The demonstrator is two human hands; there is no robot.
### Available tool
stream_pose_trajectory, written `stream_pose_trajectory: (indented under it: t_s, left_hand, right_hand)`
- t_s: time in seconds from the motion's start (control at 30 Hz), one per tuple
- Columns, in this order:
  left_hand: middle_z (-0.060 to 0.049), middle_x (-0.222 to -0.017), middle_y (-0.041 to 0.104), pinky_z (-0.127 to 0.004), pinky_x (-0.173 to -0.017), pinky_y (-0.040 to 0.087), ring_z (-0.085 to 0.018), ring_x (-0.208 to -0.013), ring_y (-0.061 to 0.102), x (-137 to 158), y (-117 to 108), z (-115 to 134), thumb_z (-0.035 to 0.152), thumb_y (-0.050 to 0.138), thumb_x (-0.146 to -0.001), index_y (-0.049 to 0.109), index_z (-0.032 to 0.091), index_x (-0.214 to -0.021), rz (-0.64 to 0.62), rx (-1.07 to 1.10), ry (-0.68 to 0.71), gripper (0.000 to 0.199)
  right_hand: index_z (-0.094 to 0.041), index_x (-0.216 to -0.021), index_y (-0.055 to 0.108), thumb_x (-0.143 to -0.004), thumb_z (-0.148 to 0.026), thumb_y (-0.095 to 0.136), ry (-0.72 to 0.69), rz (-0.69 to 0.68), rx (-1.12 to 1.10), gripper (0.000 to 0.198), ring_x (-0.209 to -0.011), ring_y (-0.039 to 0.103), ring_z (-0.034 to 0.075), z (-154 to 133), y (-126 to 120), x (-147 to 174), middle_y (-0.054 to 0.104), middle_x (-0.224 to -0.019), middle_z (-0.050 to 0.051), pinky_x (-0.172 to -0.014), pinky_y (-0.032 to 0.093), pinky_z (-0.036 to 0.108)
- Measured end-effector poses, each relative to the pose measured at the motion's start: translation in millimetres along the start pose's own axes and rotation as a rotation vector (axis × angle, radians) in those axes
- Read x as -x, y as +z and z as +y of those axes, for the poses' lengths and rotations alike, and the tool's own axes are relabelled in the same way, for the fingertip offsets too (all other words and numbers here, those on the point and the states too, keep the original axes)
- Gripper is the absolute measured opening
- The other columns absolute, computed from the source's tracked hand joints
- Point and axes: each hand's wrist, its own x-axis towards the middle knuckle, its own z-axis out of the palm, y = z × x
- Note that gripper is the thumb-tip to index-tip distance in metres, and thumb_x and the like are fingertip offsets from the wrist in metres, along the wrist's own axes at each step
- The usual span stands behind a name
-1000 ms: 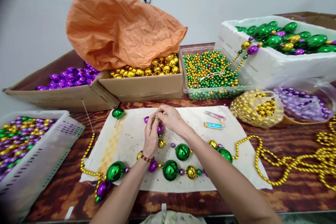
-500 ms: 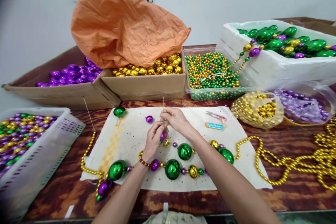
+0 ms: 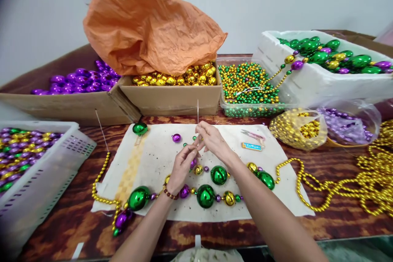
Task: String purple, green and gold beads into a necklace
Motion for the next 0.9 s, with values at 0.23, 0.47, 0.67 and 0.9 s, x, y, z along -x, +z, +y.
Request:
stream_pose_trajectory:
  t_s: [0.23, 0.47, 0.67, 0.9]
  left_hand:
    - [-0.002, -0.088, 0.058, -0.024, -0.074, 0.044, -0.013, -0.078, 0.056, 2.9, -9.2, 11.2, 0.037, 0.046, -0.092, 0.059, 0.018, -0.097, -0.063, -0.053, 0.026, 0.024]
    - [-0.003, -0.09, 0.06, -0.027, -0.077, 0.045, -0.015, -0.082, 0.057, 6.2, -14.2, 2.9, 0.036, 0.048, -0.091, 0.059, 0.019, -0.107, -0.122, -0.066, 0.022, 0.025]
    - [-0.004, -0.094, 0.061, -0.028, -0.081, 0.044, -0.016, -0.089, 0.057, 10.2, -15.5, 6.1, 0.034, 0.044, -0.093, 0.057, 0.021, -0.107, -0.158, -0.106, 0.026, 0.024]
    - [-0.005, -0.099, 0.061, -0.032, -0.084, 0.043, -0.019, -0.093, 0.055, 6.4, -27.4, 17.9, 0.028, 0.048, -0.091, 0.061, 0.022, -0.106, -0.18, -0.444, 0.188, 0.021]
  right_hand:
    - [-0.018, -0.081, 0.052, -0.086, -0.042, 0.053, -0.004, -0.029, 0.024, 0.024, -0.048, 0.063, 0.012, -7.0, 5.1, 2.2, 0.063, -0.062, -0.002, -0.033, 0.043, 0.015]
    - [-0.02, -0.081, 0.047, -0.091, -0.041, 0.045, -0.001, 0.041, 0.071, 0.023, -0.025, 0.046, 0.007, -26.0, -1.1, 3.5, 0.056, -0.043, -0.007, -0.026, 0.025, 0.012]
    - [-0.018, -0.084, 0.052, -0.085, -0.031, 0.055, 0.039, -0.049, 0.004, 0.013, -0.043, 0.058, 0.009, -44.6, 4.4, 15.8, 0.064, -0.063, -0.002, -0.033, 0.039, 0.015]
    - [-0.018, -0.088, 0.056, -0.089, -0.025, 0.051, -0.237, 0.114, 0.009, 0.009, -0.04, 0.053, 0.006, -71.7, 7.6, 21.7, 0.055, -0.059, -0.006, -0.035, 0.036, 0.015]
